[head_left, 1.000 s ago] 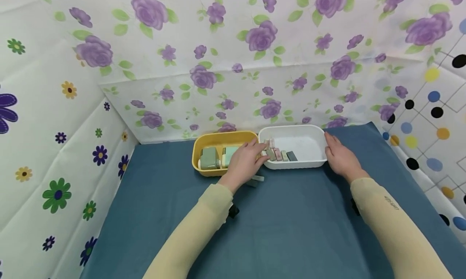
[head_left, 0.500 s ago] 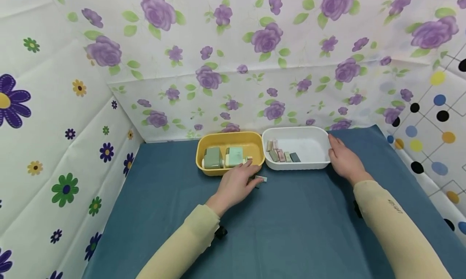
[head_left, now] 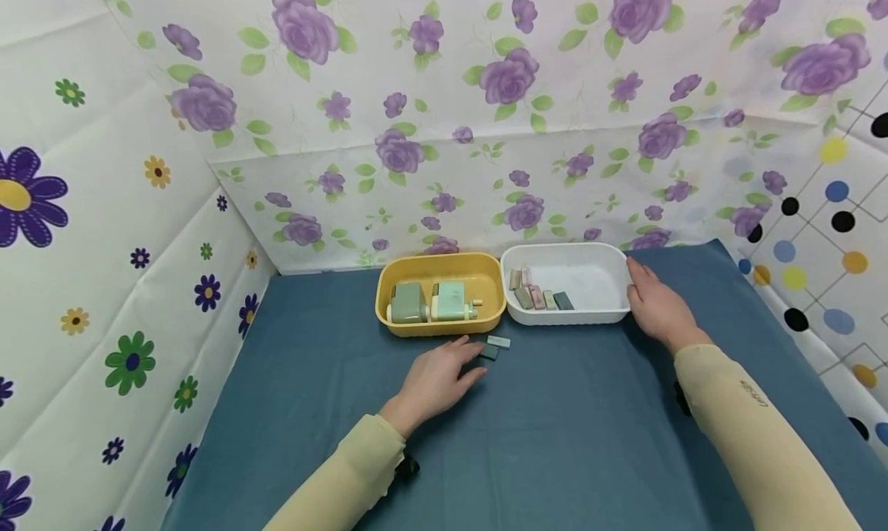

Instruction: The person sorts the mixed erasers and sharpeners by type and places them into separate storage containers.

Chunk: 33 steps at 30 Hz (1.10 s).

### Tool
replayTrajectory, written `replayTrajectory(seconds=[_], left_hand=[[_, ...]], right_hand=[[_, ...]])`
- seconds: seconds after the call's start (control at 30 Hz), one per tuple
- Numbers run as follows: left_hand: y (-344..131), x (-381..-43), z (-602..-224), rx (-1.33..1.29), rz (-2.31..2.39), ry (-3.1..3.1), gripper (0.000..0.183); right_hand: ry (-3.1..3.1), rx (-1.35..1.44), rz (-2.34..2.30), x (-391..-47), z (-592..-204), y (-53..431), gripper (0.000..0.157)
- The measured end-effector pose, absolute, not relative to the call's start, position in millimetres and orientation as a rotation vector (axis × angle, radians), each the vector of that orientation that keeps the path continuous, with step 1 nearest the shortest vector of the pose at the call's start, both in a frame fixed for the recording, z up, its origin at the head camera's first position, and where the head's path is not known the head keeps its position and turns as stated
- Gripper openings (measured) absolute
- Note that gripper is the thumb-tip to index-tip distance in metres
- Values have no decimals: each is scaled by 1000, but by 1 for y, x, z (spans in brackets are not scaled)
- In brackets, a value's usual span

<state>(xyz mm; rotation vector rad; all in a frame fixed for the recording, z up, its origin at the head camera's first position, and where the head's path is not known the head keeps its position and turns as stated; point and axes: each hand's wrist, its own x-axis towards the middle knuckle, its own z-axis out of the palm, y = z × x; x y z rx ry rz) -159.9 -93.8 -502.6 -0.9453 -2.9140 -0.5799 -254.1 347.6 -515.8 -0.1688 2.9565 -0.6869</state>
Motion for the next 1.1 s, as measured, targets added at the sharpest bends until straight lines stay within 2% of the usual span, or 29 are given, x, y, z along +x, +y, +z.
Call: replayTrajectory(seconds=[0.27,1.1], left_hand=[[-86,-159,-509,-903,-418,-3036,53],[-51,-162,-509,-584,-216,-3074,52]], right_hand=[[2952,-166,-694,-252,-518,348,65],[2948,-147,-726,-252,-517,347,64]])
